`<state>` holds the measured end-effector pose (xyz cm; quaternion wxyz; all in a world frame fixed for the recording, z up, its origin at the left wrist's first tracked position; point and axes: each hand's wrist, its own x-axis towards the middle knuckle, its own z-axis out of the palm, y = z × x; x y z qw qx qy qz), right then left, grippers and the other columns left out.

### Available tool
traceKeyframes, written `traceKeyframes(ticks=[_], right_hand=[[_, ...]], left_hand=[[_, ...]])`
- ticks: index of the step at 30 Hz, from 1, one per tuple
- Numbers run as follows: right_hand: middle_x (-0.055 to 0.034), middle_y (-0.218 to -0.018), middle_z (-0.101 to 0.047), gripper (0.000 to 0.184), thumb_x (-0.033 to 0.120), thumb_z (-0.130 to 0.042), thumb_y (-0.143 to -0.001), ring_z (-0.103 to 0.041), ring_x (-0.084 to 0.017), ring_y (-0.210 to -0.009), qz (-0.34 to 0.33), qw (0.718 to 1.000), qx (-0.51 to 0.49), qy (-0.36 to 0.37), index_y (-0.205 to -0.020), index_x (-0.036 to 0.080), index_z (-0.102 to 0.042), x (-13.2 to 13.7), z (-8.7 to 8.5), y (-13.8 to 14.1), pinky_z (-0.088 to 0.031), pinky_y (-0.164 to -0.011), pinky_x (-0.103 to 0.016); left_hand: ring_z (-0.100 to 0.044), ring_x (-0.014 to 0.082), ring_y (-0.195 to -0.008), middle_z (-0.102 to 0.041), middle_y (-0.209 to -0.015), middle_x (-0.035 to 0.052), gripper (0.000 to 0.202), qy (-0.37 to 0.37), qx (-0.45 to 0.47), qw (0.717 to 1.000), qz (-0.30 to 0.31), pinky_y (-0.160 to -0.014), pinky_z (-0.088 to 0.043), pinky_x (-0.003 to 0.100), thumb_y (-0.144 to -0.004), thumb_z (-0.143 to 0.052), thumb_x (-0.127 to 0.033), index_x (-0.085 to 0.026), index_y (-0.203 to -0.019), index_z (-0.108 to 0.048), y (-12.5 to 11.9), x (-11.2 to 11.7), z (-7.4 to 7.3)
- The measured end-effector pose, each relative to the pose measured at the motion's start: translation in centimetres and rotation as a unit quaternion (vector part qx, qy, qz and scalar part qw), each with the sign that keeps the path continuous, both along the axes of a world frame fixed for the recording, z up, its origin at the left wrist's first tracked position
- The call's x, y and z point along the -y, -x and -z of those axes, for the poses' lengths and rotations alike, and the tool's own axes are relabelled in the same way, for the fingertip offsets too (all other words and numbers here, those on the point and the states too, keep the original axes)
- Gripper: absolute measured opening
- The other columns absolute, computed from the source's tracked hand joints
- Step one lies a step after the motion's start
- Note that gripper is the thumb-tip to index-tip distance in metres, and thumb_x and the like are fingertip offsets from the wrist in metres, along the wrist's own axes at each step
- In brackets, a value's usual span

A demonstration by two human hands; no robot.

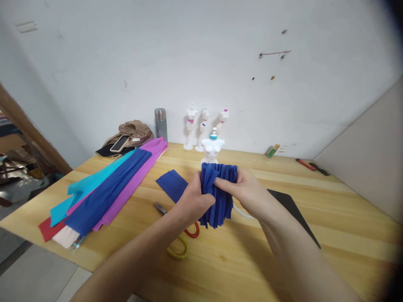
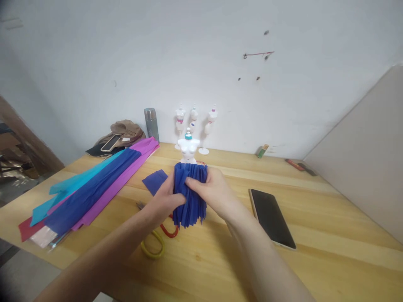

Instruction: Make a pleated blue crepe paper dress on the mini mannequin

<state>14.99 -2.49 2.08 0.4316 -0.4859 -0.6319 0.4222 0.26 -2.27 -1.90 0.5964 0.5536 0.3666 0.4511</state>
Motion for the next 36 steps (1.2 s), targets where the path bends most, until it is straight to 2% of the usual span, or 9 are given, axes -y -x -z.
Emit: traceKeyframes(ticks=[5, 9, 14, 18, 21, 26, 31, 33, 36], right_hand=[[-0.0001, -0.061, -0.059, 0.016, 0.030, -0.065, -0.069, -0.055, -0.016, -0.058, 0.011, 1.000, 0.026, 0.002, -0.062, 0.020, -0.055, 0.0, 0.0, 0.4, -0.045, -0.055, -0.029], [-0.0002, -0.061, -0.059, 0.016, 0.031, -0.065, -0.069, -0.055, -0.016, -0.058, -0.001, 1.000, 0.021, -0.005, -0.063, 0.021, -0.055, 0.2, -0.2, 0.5, -0.044, -0.052, -0.028], [-0.0047, -0.079, -0.070, 0.018, 0.036, -0.069, -0.070, -0.066, -0.022, -0.076, -0.022, 0.999, -0.025, -0.004, -0.079, 0.021, -0.063, 0.1, -0.1, 0.0, -0.053, -0.069, -0.035], [-0.0056, -0.090, -0.073, 0.022, 0.030, -0.069, -0.068, -0.068, -0.025, -0.090, -0.031, 0.999, -0.037, -0.012, -0.087, 0.021, -0.066, 0.0, -0.1, -0.3, -0.053, -0.084, -0.040], [-0.0060, -0.094, -0.073, 0.023, 0.024, -0.064, -0.068, -0.068, -0.025, -0.092, -0.038, 0.999, -0.018, -0.023, -0.090, 0.021, -0.067, 0.4, -0.5, -0.3, -0.053, -0.086, -0.040], [-0.0062, -0.095, -0.072, 0.024, 0.021, -0.057, -0.069, -0.066, -0.025, -0.090, -0.059, 0.996, 0.034, -0.055, -0.090, 0.020, -0.067, 1.3, -1.4, -0.2, -0.052, -0.084, -0.038], [-0.0055, -0.082, -0.070, 0.012, 0.027, -0.055, -0.077, -0.065, -0.024, -0.080, -0.066, 0.991, 0.104, -0.052, -0.081, 0.020, -0.065, 1.7, -1.3, -1.0, -0.052, -0.075, -0.037], [-0.0050, -0.078, -0.069, 0.013, 0.030, -0.056, -0.080, -0.064, -0.023, -0.075, -0.070, 0.988, 0.132, -0.043, -0.077, 0.020, -0.063, 1.7, -1.1, -1.3, -0.052, -0.071, -0.036], [-0.0042, -0.072, -0.067, 0.017, 0.034, -0.058, -0.081, -0.061, -0.021, -0.068, -0.085, 0.984, 0.153, -0.033, -0.073, 0.019, -0.061, 1.6, -1.1, -1.4, -0.050, -0.063, -0.033]], left_hand=[[-0.063, 0.0225, -0.091, -0.065, -0.094, 0.0060, 0.056, -0.023, -0.026, 0.999, -0.014, -0.083, -0.052, 0.033, -0.060, -0.065, -0.008, -0.017, -0.114, -0.055, -0.3, -0.1, 0.7], [-0.064, 0.0231, -0.094, -0.066, -0.097, 0.0066, 0.056, -0.011, -0.005, 1.000, -0.017, -0.085, -0.052, 0.034, -0.060, -0.066, -0.009, -0.016, -0.115, -0.056, -0.4, 0.1, 0.3], [-0.063, 0.0215, -0.088, -0.064, -0.090, 0.0047, 0.048, 0.039, 0.067, 0.997, -0.004, -0.078, -0.052, 0.033, -0.061, -0.062, -0.012, -0.014, -0.109, -0.057, -0.3, 0.3, -0.6], [-0.061, 0.0182, -0.074, -0.062, -0.080, 0.0024, 0.044, 0.050, 0.092, 0.994, -0.001, -0.069, -0.051, 0.031, -0.059, -0.058, -0.013, -0.014, -0.103, -0.057, -0.3, 0.2, -0.9], [-0.059, 0.0166, -0.071, -0.061, -0.079, 0.0019, 0.046, 0.055, 0.093, 0.994, -0.008, -0.067, -0.050, 0.031, -0.057, -0.056, -0.013, -0.014, -0.103, -0.056, -0.3, 0.3, -1.1], [-0.058, 0.0171, -0.073, -0.060, -0.079, 0.0015, 0.041, 0.030, 0.061, 0.997, -0.038, -0.066, -0.050, 0.030, -0.059, -0.056, -0.015, -0.015, -0.101, -0.057, -0.3, 0.7, -1.2], [-0.060, 0.0186, -0.091, -0.064, -0.094, 0.0038, 0.039, -0.057, 0.025, 0.997, -0.044, -0.082, -0.051, 0.031, -0.067, -0.056, -0.014, -0.018, -0.106, -0.058, -0.2, 1.0, -0.6], [-0.061, 0.0192, -0.094, -0.065, -0.096, 0.0045, 0.036, -0.065, 0.024, 0.997, -0.044, -0.085, -0.051, 0.031, -0.069, -0.056, -0.015, -0.018, -0.105, -0.059, -0.1, 1.1, -0.6], [-0.062, 0.0200, -0.092, -0.065, -0.094, 0.0051, 0.035, -0.047, 0.032, 0.997, -0.047, -0.080, -0.052, 0.031, -0.070, -0.058, -0.016, -0.017, -0.105, -0.059, -0.1, 1.1, -0.7]])
